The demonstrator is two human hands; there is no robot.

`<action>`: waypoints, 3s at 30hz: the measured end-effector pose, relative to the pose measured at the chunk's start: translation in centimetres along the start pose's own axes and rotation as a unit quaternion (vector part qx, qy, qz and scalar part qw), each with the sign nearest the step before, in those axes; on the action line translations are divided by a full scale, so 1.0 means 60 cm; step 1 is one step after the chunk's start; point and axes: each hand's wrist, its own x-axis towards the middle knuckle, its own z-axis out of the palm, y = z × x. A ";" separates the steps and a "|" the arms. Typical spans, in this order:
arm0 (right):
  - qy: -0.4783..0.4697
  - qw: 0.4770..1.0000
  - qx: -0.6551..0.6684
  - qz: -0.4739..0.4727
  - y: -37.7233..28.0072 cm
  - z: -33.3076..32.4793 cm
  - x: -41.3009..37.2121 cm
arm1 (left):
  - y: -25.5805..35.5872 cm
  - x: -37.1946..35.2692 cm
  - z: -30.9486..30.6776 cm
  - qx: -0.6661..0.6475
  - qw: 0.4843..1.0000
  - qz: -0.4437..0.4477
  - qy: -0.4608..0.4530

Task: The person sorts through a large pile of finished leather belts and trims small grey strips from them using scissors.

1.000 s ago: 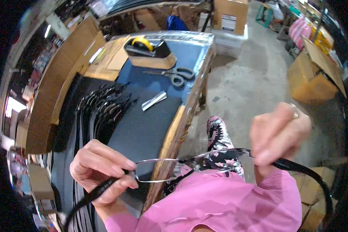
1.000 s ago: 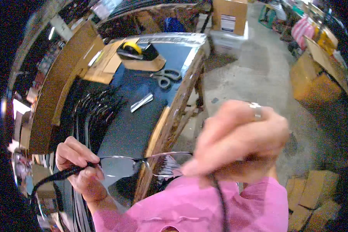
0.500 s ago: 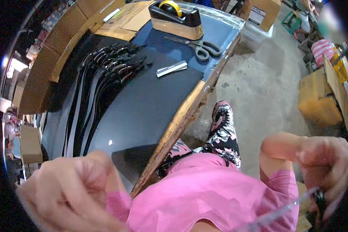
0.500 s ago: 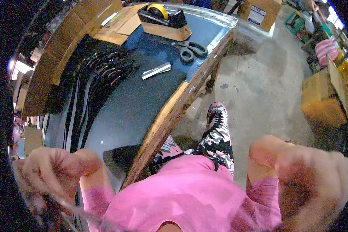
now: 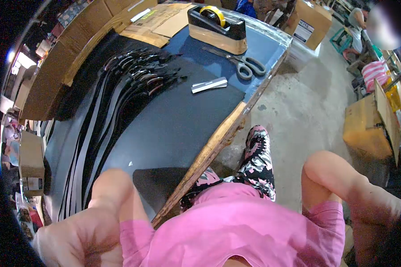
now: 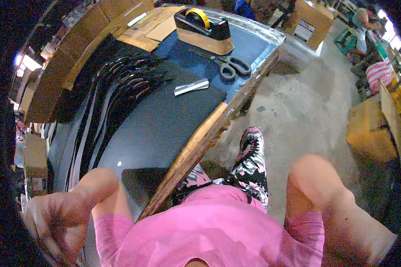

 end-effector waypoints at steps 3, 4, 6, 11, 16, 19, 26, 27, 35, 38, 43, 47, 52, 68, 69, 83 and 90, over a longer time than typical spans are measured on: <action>-0.021 0.996 0.089 -0.017 0.031 -0.009 0.003 | -0.021 -0.005 0.017 -0.203 0.973 0.059 0.097; -0.032 0.991 0.124 -0.024 0.038 -0.011 0.002 | -0.026 -0.005 0.020 -0.266 0.952 0.081 0.125; -0.032 0.992 0.112 -0.039 0.049 -0.019 -0.001 | -0.032 -0.013 0.016 -0.331 0.926 0.109 0.147; 0.067 0.991 -0.114 -0.015 0.144 -0.074 -0.052 | -0.061 -0.093 -0.008 -0.013 0.959 -0.282 0.028; 0.192 0.914 -0.269 0.237 0.292 -0.098 -0.111 | -0.059 -0.103 0.112 -0.087 0.942 -0.300 -0.121; 0.165 0.884 -0.308 0.310 0.338 -0.102 -0.159 | -0.078 -0.083 0.118 -0.198 0.941 -0.243 -0.129; 0.078 0.875 -0.390 0.276 0.368 -0.102 -0.180 | -0.114 -0.044 0.066 -0.291 0.872 -0.305 -0.249; 0.066 0.871 -0.401 0.275 0.374 -0.102 -0.178 | -0.109 -0.061 0.074 -0.321 0.883 -0.301 -0.163; 0.003 0.865 -0.419 0.275 0.444 -0.122 -0.194 | -0.114 -0.079 0.056 -0.357 0.891 -0.275 -0.057; -0.013 0.857 -0.461 0.230 0.475 -0.138 -0.200 | -0.096 -0.075 0.037 -0.395 0.840 -0.361 -0.092; 0.015 0.833 -0.486 0.262 0.556 -0.159 -0.193 | -0.085 -0.098 0.039 -0.435 0.806 -0.401 0.025; -0.031 0.803 -0.467 0.368 0.596 -0.164 -0.186 | -0.085 -0.105 0.022 -0.315 0.702 -0.625 0.130; 0.026 0.804 -0.457 0.380 0.614 -0.164 -0.185 | -0.194 -0.205 -0.076 -0.060 0.689 -0.722 -0.019; 0.137 0.781 -0.347 0.500 0.673 -0.262 -0.186 | -0.506 -0.278 -0.225 0.459 0.732 -0.462 -0.199; 0.135 0.799 -0.303 0.501 0.661 -0.253 -0.179 | -0.522 -0.279 -0.237 0.471 0.709 -0.490 -0.191; 0.158 0.797 -0.318 0.489 0.676 -0.263 -0.192 | -0.627 -0.277 -0.247 0.455 0.494 -0.741 -0.007; 0.132 0.803 -0.359 0.458 0.669 -0.255 -0.189 | -0.629 -0.261 -0.234 0.476 0.439 -0.762 -0.008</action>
